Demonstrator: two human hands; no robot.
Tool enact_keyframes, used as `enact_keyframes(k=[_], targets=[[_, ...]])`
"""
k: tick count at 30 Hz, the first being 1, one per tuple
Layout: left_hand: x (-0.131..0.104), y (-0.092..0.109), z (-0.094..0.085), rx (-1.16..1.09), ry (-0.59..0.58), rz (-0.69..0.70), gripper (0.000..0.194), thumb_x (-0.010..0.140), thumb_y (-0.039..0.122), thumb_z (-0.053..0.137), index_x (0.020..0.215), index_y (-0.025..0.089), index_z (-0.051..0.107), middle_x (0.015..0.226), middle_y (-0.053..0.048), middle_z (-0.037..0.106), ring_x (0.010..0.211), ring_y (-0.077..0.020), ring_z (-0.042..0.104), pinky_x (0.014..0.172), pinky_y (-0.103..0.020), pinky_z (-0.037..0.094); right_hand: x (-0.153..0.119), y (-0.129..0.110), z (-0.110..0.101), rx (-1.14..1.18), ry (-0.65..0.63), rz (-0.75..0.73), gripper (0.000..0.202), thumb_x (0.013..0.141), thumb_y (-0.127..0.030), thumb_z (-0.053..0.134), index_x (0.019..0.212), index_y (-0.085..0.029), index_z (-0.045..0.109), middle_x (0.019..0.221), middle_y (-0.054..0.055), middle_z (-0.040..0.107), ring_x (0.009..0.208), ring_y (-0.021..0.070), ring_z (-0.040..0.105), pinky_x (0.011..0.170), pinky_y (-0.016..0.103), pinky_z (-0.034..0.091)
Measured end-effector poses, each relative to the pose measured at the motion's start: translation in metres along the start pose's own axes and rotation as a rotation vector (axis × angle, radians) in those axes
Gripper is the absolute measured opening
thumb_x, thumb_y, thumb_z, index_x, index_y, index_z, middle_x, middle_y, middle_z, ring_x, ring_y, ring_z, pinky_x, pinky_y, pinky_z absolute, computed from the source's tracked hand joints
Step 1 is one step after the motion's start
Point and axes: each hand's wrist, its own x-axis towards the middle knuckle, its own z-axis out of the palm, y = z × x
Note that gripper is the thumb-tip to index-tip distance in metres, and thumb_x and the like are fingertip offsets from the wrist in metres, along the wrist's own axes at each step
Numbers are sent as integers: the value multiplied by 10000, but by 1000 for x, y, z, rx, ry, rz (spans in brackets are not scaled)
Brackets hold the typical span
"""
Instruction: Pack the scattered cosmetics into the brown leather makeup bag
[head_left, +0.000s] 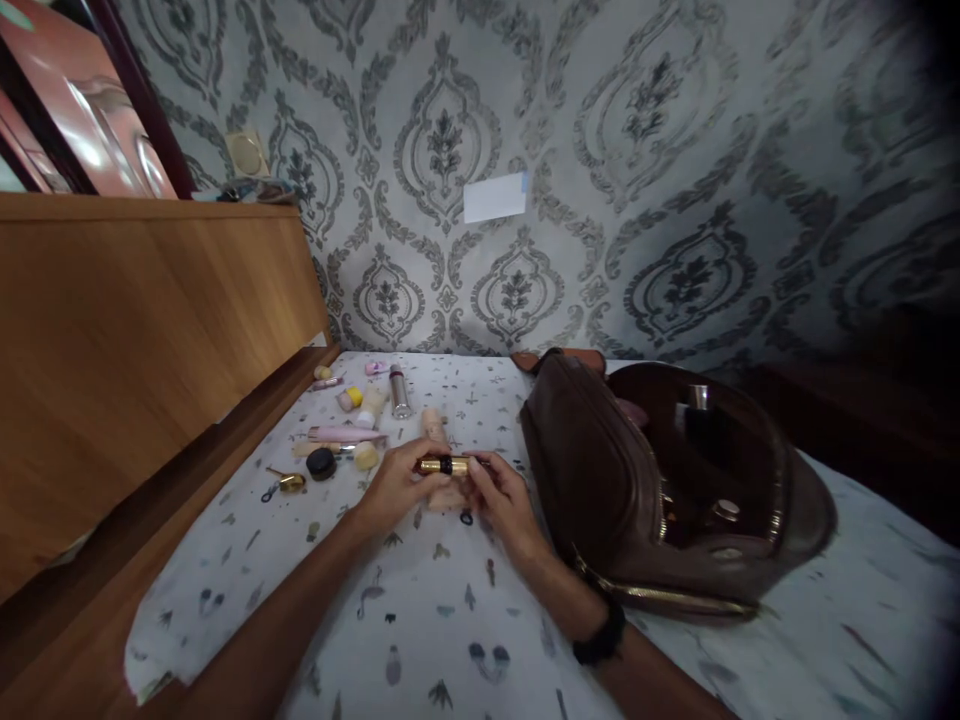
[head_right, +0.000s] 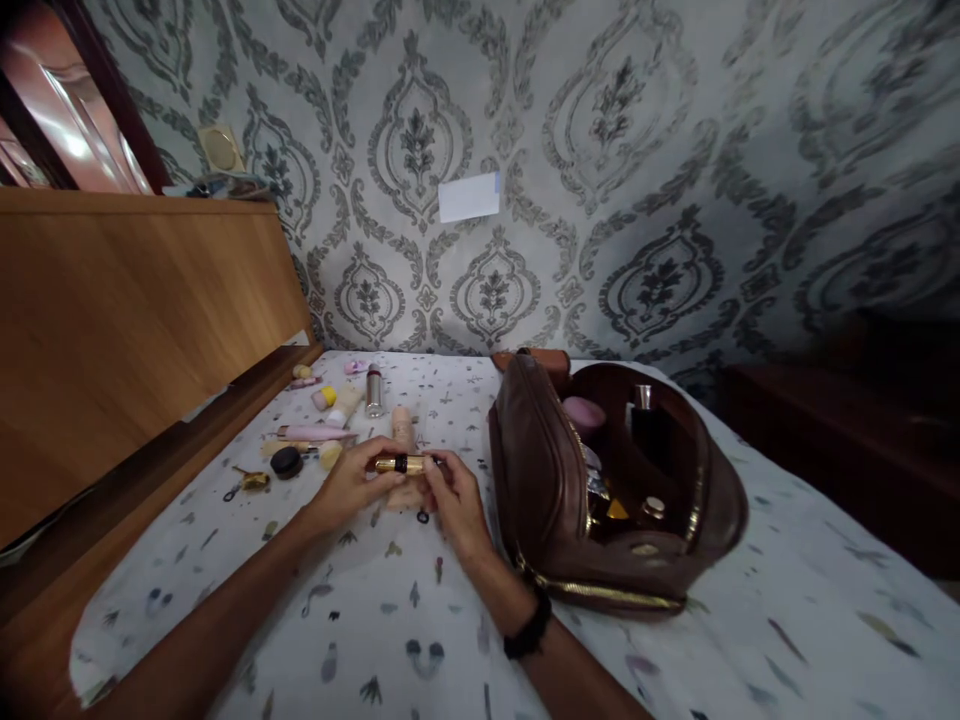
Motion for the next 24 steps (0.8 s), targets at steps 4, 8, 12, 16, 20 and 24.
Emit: enact_keyframes(k=[4, 8, 12, 16, 20, 24], targets=[[1, -8, 6, -313, 37, -89, 294, 782, 309, 719, 1033, 173, 651, 987, -67, 714, 905, -209, 673, 811, -304, 518, 1, -1, -2, 166, 44, 75, 448, 734, -624, 724, 805, -207, 575, 644, -24, 561, 502, 107, 479, 439, 218, 317], [2, -8, 8, -453, 74, -148, 326, 773, 389, 742, 994, 169, 648, 876, -47, 717, 791, -182, 680, 775, -299, 533, 2, -2, -1, 222, -4, 81, 464, 704, -617, 748, 739, -203, 542, 598, -31, 553, 476, 94, 461, 407, 199, 241], [3, -3, 7, -395, 79, -168, 349, 779, 443, 722, 972, 163, 647, 838, -40, 706, 740, -172, 660, 729, -293, 527, 2, -3, 0, 229, -82, 89, 449, 697, -592, 763, 778, -184, 595, 621, -22, 588, 456, 78, 461, 394, 189, 213], [0, 1, 5, -313, 64, -173, 323, 804, 442, 682, 953, 159, 638, 788, -19, 676, 725, -163, 629, 713, -279, 503, 0, -2, 2, 233, -72, 77, 445, 702, -590, 761, 777, -179, 607, 580, -46, 545, 436, 68, 425, 389, 189, 223], [-2, 0, 4, -198, 60, -164, 287, 842, 441, 635, 921, 166, 647, 746, 0, 658, 697, -159, 608, 669, -259, 480, 0, 1, 2, 258, -69, 78, 478, 668, -618, 766, 774, -190, 579, 564, -66, 511, 439, 66, 398, 385, 189, 229], [0, -5, 3, -109, 50, -180, 370, 840, 534, 601, 743, 178, 625, 614, 10, 623, 594, -157, 583, 589, -250, 470, 1, 6, 2, 222, -75, 40, 467, 680, -603, 764, 851, -203, 593, 596, -65, 514, 483, 83, 422, 395, 197, 243]])
